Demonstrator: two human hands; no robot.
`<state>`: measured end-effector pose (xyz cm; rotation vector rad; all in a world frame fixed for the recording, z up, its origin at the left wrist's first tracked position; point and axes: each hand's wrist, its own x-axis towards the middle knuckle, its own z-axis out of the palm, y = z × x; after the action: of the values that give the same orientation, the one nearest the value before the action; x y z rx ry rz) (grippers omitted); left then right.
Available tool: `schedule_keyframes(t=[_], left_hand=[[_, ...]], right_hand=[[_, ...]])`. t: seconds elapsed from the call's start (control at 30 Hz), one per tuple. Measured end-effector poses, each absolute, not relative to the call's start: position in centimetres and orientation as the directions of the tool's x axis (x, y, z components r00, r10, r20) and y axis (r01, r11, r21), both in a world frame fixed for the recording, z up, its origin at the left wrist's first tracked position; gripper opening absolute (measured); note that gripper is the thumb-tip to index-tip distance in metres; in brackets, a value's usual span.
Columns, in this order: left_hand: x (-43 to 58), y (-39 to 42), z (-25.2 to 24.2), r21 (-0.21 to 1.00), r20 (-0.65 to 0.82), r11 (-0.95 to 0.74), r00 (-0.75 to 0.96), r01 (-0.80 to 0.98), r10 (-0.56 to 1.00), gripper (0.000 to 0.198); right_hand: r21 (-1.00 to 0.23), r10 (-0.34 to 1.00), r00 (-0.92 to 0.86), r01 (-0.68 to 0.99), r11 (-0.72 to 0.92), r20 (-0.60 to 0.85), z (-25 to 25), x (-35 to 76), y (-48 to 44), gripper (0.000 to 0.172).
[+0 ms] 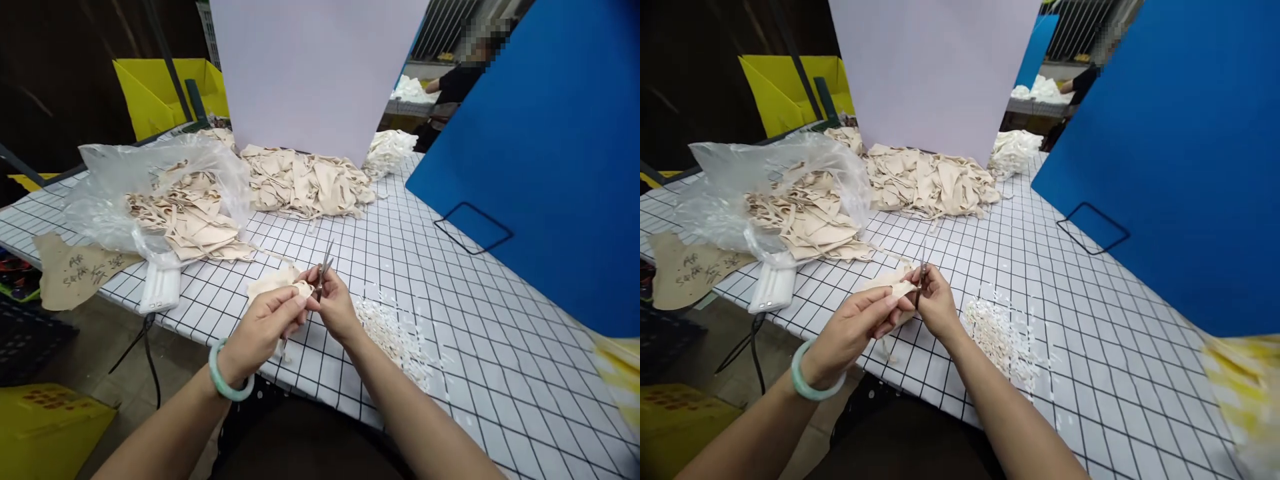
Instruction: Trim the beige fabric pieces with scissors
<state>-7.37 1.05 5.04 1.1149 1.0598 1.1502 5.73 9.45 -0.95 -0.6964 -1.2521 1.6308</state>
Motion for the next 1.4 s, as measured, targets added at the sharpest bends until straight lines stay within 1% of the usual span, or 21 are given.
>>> schedule_keyframes(t=[0.03,0.07,0.13,0.17,0.2,0.23,0.3,0.33,0.37,0.43,0.47,0.5,0.57,0.67,0.73,0.87,1.0,1.17,1.4], left_hand=[[-7.5,0.9,5.2,0.994,-0.045,0.055,0.107,-0.097,0.993,0.031],[-7.6,0.7,5.4,0.999,-0.003,0.006,0.077,-0.037,0.997,0.03],[-7.7,0.5,5.6,0.983,0.15,-0.147,-0.016,0.113,0.989,0.027],[-7.6,0.5,5.5,0.966,0.22,-0.211,-0.049,0.15,0.974,0.026],[-7.4,0.6,5.4,0.96,0.255,-0.244,-0.07,0.138,0.964,0.026],[-7.2,0.7,5.2,0.967,0.25,-0.244,-0.084,0.076,0.965,0.027],[-7.0,0.8,4.7,0.979,0.167,-0.178,-0.103,-0.101,0.981,0.03],[-6.8,0.8,4.4,0.976,0.13,-0.148,-0.117,-0.158,0.985,0.03],[-6.8,0.8,4.1,0.976,0.113,-0.135,-0.132,-0.172,0.985,0.03],[-6.6,0.4,3.6,0.984,0.132,-0.146,-0.129,-0.1,0.983,0.03],[-6.5,0.1,3.4,0.986,0.154,-0.16,-0.106,-0.045,0.982,0.03],[-6.3,-0.2,3.3,0.985,0.174,-0.174,-0.076,0.005,0.982,0.031],[-5.8,-0.8,3.0,0.977,0.201,-0.199,-0.017,0.077,0.98,0.033],[-5.0,-1.3,2.6,0.962,0.225,-0.231,0.052,0.145,0.973,0.033],[-4.7,-1.4,2.3,0.952,0.244,-0.256,0.088,0.168,0.966,0.032],[-4.2,-1.2,1.8,0.936,0.27,-0.294,0.142,0.192,0.952,0.034],[-3.9,-1.1,1.7,0.918,0.304,-0.338,0.177,0.208,0.936,0.032],[-3.5,-1.0,1.7,0.912,0.336,-0.373,0.211,0.17,0.918,0.03],[-3.4,-0.9,1.5,0.9,0.349,-0.394,0.23,0.188,0.908,0.028]], right_hand=[[-0.935,0.923,-0.377,-0.348,-0.068,0.073,-1.1,5.8,8.9,0.04],[-0.928,0.931,-0.362,-0.361,-0.097,0.043,-1.2,5.8,8.4,0.04],[-0.913,0.928,-0.372,-0.373,-0.166,-0.017,-1.6,5.2,6.9,0.04],[-0.903,0.922,-0.385,-0.381,-0.197,-0.039,-1.8,4.9,6.1,0.041],[-0.894,0.914,-0.402,-0.389,-0.224,-0.054,-2.0,4.5,5.2,0.041],[-0.887,0.903,-0.424,-0.391,-0.245,-0.062,-2.2,4.2,4.3,0.042],[-0.901,0.885,-0.462,-0.355,-0.25,-0.064,-2.5,4.3,2.9,0.044],[-0.928,0.882,-0.468,-0.299,-0.224,-0.062,-2.6,4.8,2.5,0.043],[-0.961,0.885,-0.461,-0.213,-0.176,-0.06,-2.4,5.6,2.2,0.04],[-0.999,0.902,-0.43,0.017,-0.029,-0.034,-1.8,7.8,2.0,0.036],[-0.989,0.908,-0.419,0.138,0.052,-0.011,-1.3,9.1,2.0,0.036],[-0.961,0.908,-0.419,0.247,0.128,0.013,-0.8,10.3,2.1,0.037],[-0.875,0.902,-0.428,0.412,0.254,0.061,0.2,12.3,2.0,0.04],[-0.769,0.897,-0.43,0.539,0.345,0.101,1.1,13.9,1.4,0.042],[-0.753,0.896,-0.43,0.553,0.357,0.11,1.0,14.5,1.0,0.04],[-0.776,0.891,-0.438,0.517,0.361,0.123,0.3,15.0,0.4,0.039],[-0.784,0.895,-0.427,0.508,0.357,0.13,0.1,15.2,0.3,0.045],[-0.774,0.896,-0.42,0.515,0.369,0.147,0.1,15.2,0.3,0.051],[-0.77,0.891,-0.427,0.513,0.379,0.154,0.0,15.2,0.4,0.053]])
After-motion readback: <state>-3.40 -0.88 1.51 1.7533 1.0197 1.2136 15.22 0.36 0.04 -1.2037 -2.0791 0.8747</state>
